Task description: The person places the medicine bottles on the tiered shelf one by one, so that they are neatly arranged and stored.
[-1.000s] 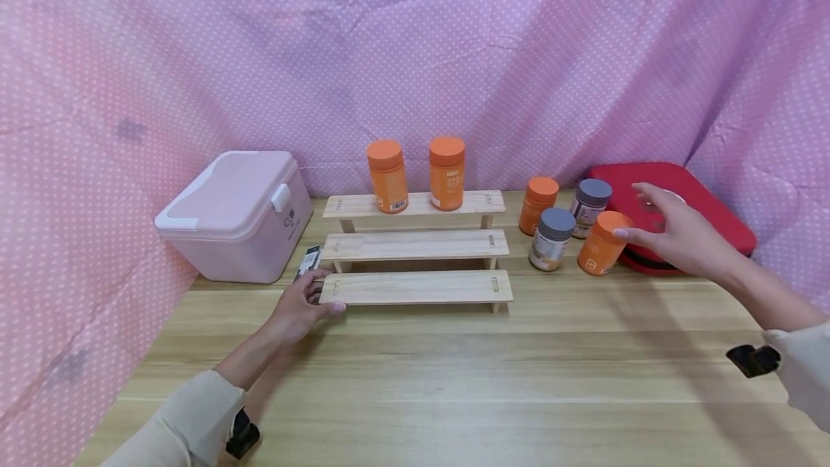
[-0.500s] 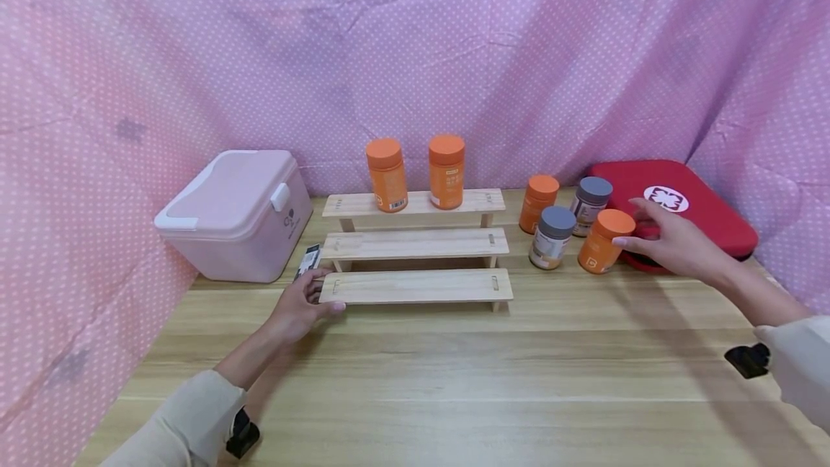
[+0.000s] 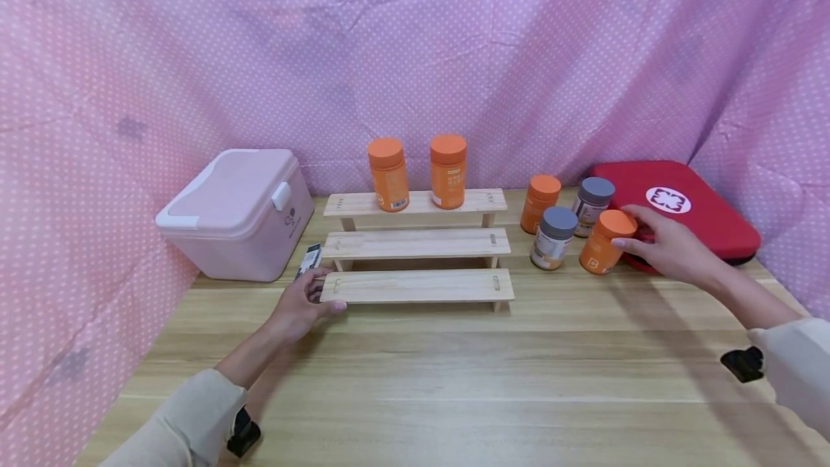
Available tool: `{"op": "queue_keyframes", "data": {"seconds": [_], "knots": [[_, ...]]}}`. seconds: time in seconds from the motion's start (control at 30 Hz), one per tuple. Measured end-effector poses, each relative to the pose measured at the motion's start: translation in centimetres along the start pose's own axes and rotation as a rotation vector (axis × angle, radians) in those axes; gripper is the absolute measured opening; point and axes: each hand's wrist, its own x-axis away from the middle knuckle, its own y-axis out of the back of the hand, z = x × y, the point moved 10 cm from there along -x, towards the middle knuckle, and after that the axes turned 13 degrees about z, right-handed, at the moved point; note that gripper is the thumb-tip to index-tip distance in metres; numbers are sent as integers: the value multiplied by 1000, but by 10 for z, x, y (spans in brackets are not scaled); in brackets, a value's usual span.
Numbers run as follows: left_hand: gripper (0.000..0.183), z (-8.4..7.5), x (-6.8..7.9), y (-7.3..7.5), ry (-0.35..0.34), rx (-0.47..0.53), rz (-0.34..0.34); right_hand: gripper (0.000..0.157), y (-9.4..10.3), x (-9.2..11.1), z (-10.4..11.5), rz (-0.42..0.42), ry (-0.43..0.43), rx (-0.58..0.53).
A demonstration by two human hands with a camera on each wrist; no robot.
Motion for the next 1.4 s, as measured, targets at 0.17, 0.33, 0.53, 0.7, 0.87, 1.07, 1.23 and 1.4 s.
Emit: {"op": "queue_keyframes", "data": {"seconds": [0.17,0.33,0.53,0.7,0.87,1.07,1.23,1.4], "knots": [[68,0,0,-1,-11,6,4,67,-1,0,-1,-17,-10,11],[68,1,-1,0,-6,-10,-3,66,-2,-1,-1,-52,-5,10],[67,2,-1,-1,1,-3,-3,61,-2,-2,-1,-81,4,3],[67,2,-1,-1,9,-3,-3,60,-2,-3,-3,-86,-3,-4],[67,0,0,1,9,-19,-6,58,-2,-3,-1,-97,17,-10],[66,1,-1,0,5,-16,-4,58,-3,-2,-2,-91,15,-13],[66,1,-2,-1,3,-1,1,54,1,1,5,-98,54,-18],[67,1,-1,1,9,-15,-3,45,9,7,19,-115,126,-62]]}}
